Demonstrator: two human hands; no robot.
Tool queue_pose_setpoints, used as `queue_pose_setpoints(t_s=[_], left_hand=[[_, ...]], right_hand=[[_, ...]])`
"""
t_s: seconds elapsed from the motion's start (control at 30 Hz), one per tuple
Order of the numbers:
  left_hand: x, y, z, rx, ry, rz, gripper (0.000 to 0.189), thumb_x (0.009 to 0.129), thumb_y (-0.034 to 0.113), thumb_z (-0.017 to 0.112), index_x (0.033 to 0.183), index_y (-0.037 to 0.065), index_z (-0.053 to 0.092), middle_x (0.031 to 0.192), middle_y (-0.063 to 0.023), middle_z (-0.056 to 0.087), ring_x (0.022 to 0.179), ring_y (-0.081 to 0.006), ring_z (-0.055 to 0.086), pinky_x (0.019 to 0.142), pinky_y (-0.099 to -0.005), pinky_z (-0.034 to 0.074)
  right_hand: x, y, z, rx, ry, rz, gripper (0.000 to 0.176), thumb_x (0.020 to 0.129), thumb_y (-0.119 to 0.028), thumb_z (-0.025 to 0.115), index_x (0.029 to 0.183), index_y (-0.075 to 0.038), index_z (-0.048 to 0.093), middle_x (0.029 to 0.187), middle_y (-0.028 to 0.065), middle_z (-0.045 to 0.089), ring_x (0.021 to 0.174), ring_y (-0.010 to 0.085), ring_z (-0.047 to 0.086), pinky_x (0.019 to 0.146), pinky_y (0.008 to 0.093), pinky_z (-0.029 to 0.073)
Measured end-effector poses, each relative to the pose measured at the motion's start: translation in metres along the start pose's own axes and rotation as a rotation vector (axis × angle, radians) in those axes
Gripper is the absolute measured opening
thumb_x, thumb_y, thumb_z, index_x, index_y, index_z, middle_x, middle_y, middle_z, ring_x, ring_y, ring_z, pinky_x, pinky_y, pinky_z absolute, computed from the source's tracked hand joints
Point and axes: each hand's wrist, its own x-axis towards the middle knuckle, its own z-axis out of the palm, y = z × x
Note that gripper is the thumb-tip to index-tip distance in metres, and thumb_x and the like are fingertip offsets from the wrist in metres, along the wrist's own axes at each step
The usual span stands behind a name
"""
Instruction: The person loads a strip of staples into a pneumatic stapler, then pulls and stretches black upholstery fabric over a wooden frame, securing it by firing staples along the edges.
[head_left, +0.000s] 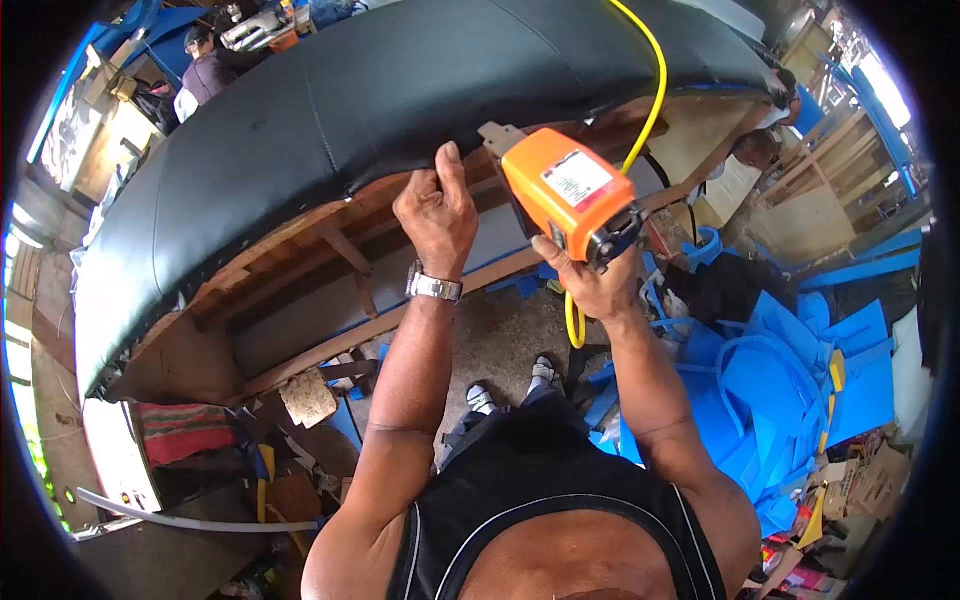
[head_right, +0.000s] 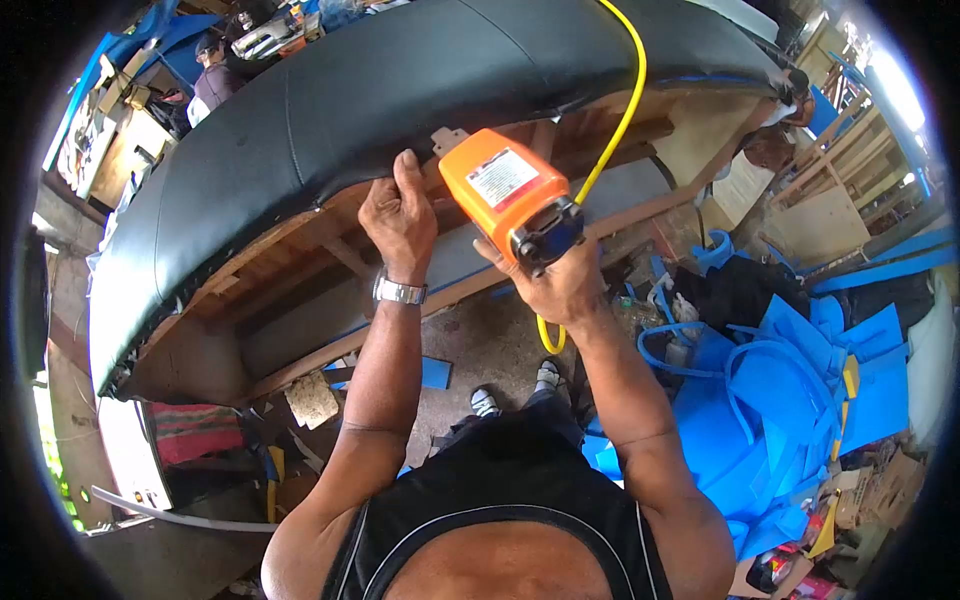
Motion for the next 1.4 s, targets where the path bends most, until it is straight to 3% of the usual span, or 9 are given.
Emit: queue_pose_setpoints(t_s=[0.13, 0.37, 0.57, 0.73, 0.97, 1.0, 1.1, 1.27, 1.4], left_hand=[[0.001, -0.004, 0.004, -0.05, 0.034, 0.066, 0.045, 0.099, 0.019, 0.069, 0.061, 0.0, 0.053, 0.05, -0.0119, 0.053, 0.044, -0.0104, 0.044, 0.042, -0.0337, 0.036], [0.002, 0.016, -0.002, 0.015, 0.027, 0.045, 0.044, 0.101, 0.021, 0.065, 0.064, -0.001, 0.057, 0.053, -0.0134, 0.056, 0.045, -0.0142, 0.051, 0.046, -0.0347, 0.041], [0.014, 0.038, -0.018, -0.753, 0.191, -0.638, 0.052, 0.1, 0.038, 0.067, 0.059, 0.009, 0.052, 0.055, -0.0016, 0.055, 0.046, -0.0051, 0.046, 0.04, -0.0256, 0.035], [0.001, 0.015, -0.02, -0.13, 0.19, -0.08, 0.05, 0.104, 0.033, 0.061, 0.065, 0.004, 0.05, 0.058, 0.0003, 0.05, 0.054, -0.0068, 0.041, 0.047, -0.0305, 0.035], [-0.002, -0.012, -0.015, -0.181, 0.151, -0.073, 0.05, 0.105, 0.033, 0.059, 0.069, 0.0, 0.051, 0.056, -0.003, 0.046, 0.056, -0.0096, 0.04, 0.049, -0.0341, 0.035], [-0.002, -0.005, -0.018, -0.129, 0.161, -0.055, 0.051, 0.105, 0.034, 0.06, 0.068, 0.0, 0.05, 0.055, -0.0049, 0.045, 0.055, -0.0102, 0.039, 0.048, -0.0344, 0.035], [0.001, -0.003, -0.026, -0.154, 0.101, -0.14, 0.051, 0.104, 0.034, 0.061, 0.066, 0.0, 0.05, 0.055, -0.0031, 0.047, 0.055, -0.0099, 0.039, 0.048, -0.0343, 0.036], [0.007, 0.02, -0.049, -0.706, 0.184, -0.507, 0.04, 0.103, 0.028, 0.064, 0.072, 0.004, 0.055, 0.061, 0.004, 0.05, 0.061, -0.0028, 0.042, 0.052, -0.0253, 0.037], [0.004, -0.003, -0.047, -0.358, 0.199, -0.194, 0.037, 0.104, 0.024, 0.059, 0.074, 0.003, 0.055, 0.064, 0.001, 0.054, 0.064, -0.0045, 0.043, 0.054, -0.0273, 0.038]], right_hand=[[-0.001, 0.003, 0.013, -0.03, -0.057, -0.037, 0.039, 0.087, -0.021, 0.083, 0.114, 0.0, 0.066, 0.104, 0.0115, 0.075, 0.095, 0.0242, 0.074, 0.086, 0.0368, 0.058], [-0.009, 0.009, 0.026, -0.136, -0.111, 0.012, 0.034, 0.088, -0.016, 0.081, 0.112, 0.002, 0.067, 0.107, 0.0132, 0.074, 0.097, 0.0244, 0.073, 0.086, 0.0383, 0.058], [-0.003, 0.005, 0.028, -0.105, -0.066, 0.006, 0.033, 0.089, -0.016, 0.08, 0.113, 0.001, 0.066, 0.107, 0.0128, 0.075, 0.096, 0.0247, 0.073, 0.086, 0.0391, 0.058], [-0.003, -0.004, 0.024, -0.111, -0.115, 0.02, 0.035, 0.089, -0.018, 0.081, 0.115, 0.001, 0.066, 0.109, 0.013, 0.074, 0.098, 0.0244, 0.073, 0.088, 0.0392, 0.058], [-0.008, -0.013, 0.045, -0.073, -0.047, -0.091, 0.037, 0.086, -0.018, 0.083, 0.113, 0.001, 0.067, 0.106, 0.0127, 0.075, 0.095, 0.0244, 0.074, 0.085, 0.0382, 0.059], [-0.002, -0.002, 0.052, -0.127, -0.078, -0.158, 0.032, 0.082, -0.015, 0.081, 0.109, -0.003, 0.068, 0.086, 0.0153, 0.073, 0.081, 0.0364, 0.073, 0.07, 0.0423, 0.058], [-0.013, 0.015, 0.065, -0.2, -0.059, -0.109, 0.034, 0.082, -0.016, 0.081, 0.111, -0.005, 0.067, 0.086, 0.0164, 0.072, 0.08, 0.0372, 0.072, 0.068, 0.0427, 0.058], [-0.014, 0.004, 0.066, -0.164, -0.014, -0.127, 0.028, 0.082, -0.014, 0.08, 0.105, -0.004, 0.069, 0.088, 0.0148, 0.074, 0.08, 0.035, 0.074, 0.068, 0.0416, 0.059], [-0.017, -0.002, 0.068, -0.161, -0.042, -0.142, 0.026, 0.081, -0.013, 0.08, 0.103, -0.004, 0.069, 0.088, 0.0147, 0.074, 0.079, 0.0341, 0.074, 0.067, 0.0409, 0.059]])
